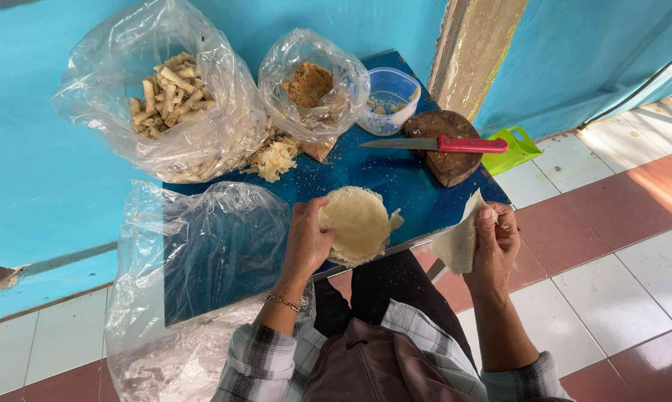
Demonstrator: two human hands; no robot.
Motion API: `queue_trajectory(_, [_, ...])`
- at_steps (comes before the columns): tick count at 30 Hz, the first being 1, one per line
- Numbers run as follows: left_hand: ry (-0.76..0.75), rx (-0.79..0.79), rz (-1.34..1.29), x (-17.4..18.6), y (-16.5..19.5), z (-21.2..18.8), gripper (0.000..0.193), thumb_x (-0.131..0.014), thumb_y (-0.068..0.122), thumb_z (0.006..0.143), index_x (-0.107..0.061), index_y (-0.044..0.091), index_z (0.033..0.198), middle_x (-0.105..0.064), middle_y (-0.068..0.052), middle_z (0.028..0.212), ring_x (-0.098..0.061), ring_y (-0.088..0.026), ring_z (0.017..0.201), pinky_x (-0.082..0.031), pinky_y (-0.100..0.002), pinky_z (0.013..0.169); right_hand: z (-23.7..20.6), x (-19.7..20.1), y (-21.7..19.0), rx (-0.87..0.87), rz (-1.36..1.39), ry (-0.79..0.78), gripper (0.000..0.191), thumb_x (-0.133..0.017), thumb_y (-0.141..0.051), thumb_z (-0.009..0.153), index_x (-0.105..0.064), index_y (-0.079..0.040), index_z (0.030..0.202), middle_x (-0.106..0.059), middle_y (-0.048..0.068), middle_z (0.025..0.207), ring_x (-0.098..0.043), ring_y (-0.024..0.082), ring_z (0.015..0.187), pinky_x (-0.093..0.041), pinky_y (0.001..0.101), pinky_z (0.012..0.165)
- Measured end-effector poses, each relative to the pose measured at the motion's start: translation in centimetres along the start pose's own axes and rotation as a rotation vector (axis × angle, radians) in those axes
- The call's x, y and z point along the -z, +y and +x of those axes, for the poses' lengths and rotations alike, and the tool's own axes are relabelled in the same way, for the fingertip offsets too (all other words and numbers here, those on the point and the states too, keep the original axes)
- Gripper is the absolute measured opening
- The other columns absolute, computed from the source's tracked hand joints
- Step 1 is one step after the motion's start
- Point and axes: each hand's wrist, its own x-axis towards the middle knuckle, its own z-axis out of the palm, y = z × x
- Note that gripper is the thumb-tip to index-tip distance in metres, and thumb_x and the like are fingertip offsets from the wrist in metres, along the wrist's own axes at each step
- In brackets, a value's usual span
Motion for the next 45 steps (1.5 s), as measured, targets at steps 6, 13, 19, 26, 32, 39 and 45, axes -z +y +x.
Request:
queue_trajectory(6, [0.169,-0.146,0.310,-0.5,-1.2,-1.4,0.052,-0.073,0.003,0.084,-0.055,0.007,0.132,-0.053,-0.017,0.127,-0.066,-0.034,0.102,-0.058,-0.042,0.081,-0.3,0.0,0.5,-0.209,-0.069,-0.144,0.021,-0.061,-0.030,0.107,-0.063,-0.009,0.108,-0.064,0.004,0.085,-0.062,0.011,0.063,-0.055,0.0304,0.048])
queue_trajectory(13, [-0.335,-0.250,-0.585,-2.8,-0.3,-4.4,0.048,-0.074,0.022,0.095,-0.059,0.003,0.137,-0.068,-0.018,0.127,-0.067,-0.022,0.113,-0.056,-0.033,0.093,-1.0,-0.8,1.0,-0.558,0.216,-0.622,0.022,-0.063,-0.025,0.104,-0.068,-0.004,0.108,-0.070,0.006,0.088,-0.067,0.011,0.073,-0.056,0.0277,0.062])
queue_trajectory(19, [-0.289,-0.081,-0.736,-2.6,-1.6,-6.2,0.029,-0.069,0.029,0.098,-0.074,0.001,0.107,-0.072,0.003,0.082,-0.060,-0.003,0.072,-0.051,-0.022,0.062,-1.2,-1.4,1.2,-0.416,-0.007,-0.623,0.025,-0.065,-0.027,0.104,-0.071,-0.003,0.109,-0.071,0.002,0.091,-0.066,0.008,0.080,-0.056,0.0268,0.069])
queue_trajectory(26, [-0.275,0.018,-0.650,-2.1,-4.0,-6.3,0.039,-0.060,0.033,0.107,-0.071,0.000,0.091,-0.048,0.009,0.066,-0.036,-0.001,0.060,-0.030,-0.023,0.050,-1.5,-1.8,1.7,-0.414,-0.289,-0.634,0.025,-0.064,-0.028,0.101,-0.072,-0.004,0.102,-0.071,0.002,0.082,-0.065,0.008,0.072,-0.055,0.0257,0.064])
queue_trajectory(32, [-0.319,-0.023,-0.693,-0.4,-3.0,-6.2,0.039,-0.057,0.035,0.107,-0.074,0.001,0.099,-0.053,0.009,0.071,-0.042,-0.001,0.067,-0.039,-0.022,0.058,-1.2,-2.3,1.2,-0.471,-0.117,-0.679,0.015,-0.070,-0.017,0.098,-0.069,-0.006,0.107,-0.070,0.002,0.086,-0.062,0.008,0.076,-0.051,0.0259,0.066])
queue_trajectory(39, [-0.126,-0.101,-0.143,3.8,1.4,-0.6,0.030,-0.059,0.034,0.103,-0.074,0.010,0.112,-0.067,-0.004,0.069,-0.055,-0.010,0.058,-0.043,-0.028,0.054,2.9,-8.7,-2.3,-0.025,-0.336,-0.766,0.011,-0.072,-0.008,0.097,-0.067,-0.006,0.107,-0.069,0.004,0.105,-0.066,0.012,0.103,-0.055,0.0299,0.096])
queue_trajectory(45, [-0.007,-0.420,-0.150,5.2,3.3,2.8,0.024,-0.057,0.026,0.104,-0.075,0.016,0.116,-0.077,-0.006,0.105,-0.076,-0.018,0.088,-0.059,-0.035,0.073,5.9,-13.6,-3.3,0.376,-0.578,-0.803,0.015,-0.075,-0.007,0.092,-0.070,-0.009,0.106,-0.073,0.002,0.106,-0.068,0.015,0.107,-0.053,0.0359,0.097])
